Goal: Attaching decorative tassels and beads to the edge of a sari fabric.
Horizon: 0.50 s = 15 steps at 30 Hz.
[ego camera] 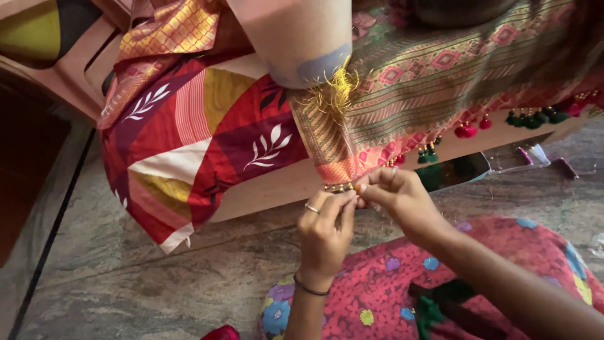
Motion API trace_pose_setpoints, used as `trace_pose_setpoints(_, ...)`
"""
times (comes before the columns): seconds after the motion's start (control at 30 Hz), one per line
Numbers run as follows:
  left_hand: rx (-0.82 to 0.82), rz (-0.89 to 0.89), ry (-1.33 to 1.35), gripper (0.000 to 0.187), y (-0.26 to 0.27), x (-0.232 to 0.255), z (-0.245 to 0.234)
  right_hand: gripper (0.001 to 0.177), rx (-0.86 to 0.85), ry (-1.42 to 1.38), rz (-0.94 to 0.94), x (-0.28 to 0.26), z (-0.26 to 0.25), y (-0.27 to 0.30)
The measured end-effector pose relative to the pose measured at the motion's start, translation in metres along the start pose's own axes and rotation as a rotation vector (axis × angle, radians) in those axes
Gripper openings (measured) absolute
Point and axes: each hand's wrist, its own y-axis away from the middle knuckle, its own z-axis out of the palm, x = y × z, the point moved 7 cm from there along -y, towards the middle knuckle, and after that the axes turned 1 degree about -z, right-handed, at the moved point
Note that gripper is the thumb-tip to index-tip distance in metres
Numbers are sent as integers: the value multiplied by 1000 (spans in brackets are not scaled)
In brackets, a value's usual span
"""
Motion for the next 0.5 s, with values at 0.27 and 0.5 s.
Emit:
trace_pose_setpoints(0.27, 16, -123, 68, 6, -4, -11, 1, 23, -173, -169, 117, -15, 9, -13)
trace_pose_setpoints(0.5, -31, -505, 591, 5, 17, -66, 21, 12, -59, 185, -329, -19, 21, 9)
